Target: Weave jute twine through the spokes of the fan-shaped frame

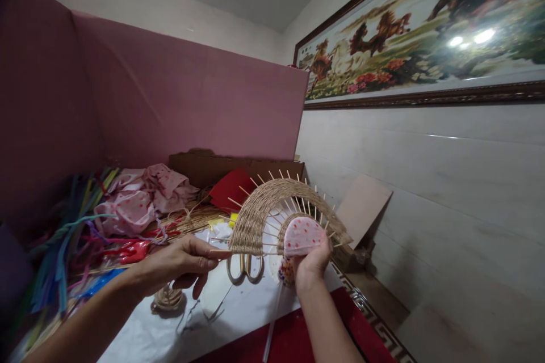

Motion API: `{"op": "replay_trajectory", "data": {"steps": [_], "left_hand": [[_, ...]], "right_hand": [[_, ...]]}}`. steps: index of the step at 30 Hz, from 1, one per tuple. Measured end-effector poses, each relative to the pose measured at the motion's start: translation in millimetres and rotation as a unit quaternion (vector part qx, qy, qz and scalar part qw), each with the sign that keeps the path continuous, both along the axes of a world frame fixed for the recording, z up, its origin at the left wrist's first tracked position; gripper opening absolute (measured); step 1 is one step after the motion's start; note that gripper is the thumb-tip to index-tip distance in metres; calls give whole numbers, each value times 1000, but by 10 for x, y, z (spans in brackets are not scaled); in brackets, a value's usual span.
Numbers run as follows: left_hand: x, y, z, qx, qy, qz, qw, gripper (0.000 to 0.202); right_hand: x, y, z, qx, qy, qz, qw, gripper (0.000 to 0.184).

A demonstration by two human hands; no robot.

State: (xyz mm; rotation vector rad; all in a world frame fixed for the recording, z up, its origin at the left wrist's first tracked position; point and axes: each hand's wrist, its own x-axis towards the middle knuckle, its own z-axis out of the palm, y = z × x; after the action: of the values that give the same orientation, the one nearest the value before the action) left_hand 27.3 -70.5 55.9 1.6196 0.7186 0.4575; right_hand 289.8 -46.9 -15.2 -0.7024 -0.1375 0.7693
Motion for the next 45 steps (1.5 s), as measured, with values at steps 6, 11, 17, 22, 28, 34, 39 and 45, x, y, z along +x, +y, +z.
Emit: {"op": "replay_trajectory", "data": {"steps": [6,11,17,22,28,34,39,45], "left_hand": [[87,-17,-100,-30,-27,26,999,40],[174,-9,-188,-17,-20,55,998,43],[214,22,-249,13,0,115,993,43],[238,-14,-211,39,6,138,990,39],[280,-87,-158,86,27,167,982,39],[274,-138,-109,137,30,176,974,28],[263,-151,-73,148,38,192,970,27],[248,-115,-130,153,51,190,968,31]], "right_hand": [[40,-10,35,-12,-21,-48,999,37],[69,3,30,-21,-27,-49,998,39],[67,2,35,-14,-28,-34,999,37],[44,-28,66,-6,-2,-26,1000,35],[-55,-51,108,85,-29,18,996,36],[-164,-43,116,133,-35,31,990,39],[-185,-44,134,143,6,74,987,39],[-193,-58,162,128,13,80,988,40]]}}
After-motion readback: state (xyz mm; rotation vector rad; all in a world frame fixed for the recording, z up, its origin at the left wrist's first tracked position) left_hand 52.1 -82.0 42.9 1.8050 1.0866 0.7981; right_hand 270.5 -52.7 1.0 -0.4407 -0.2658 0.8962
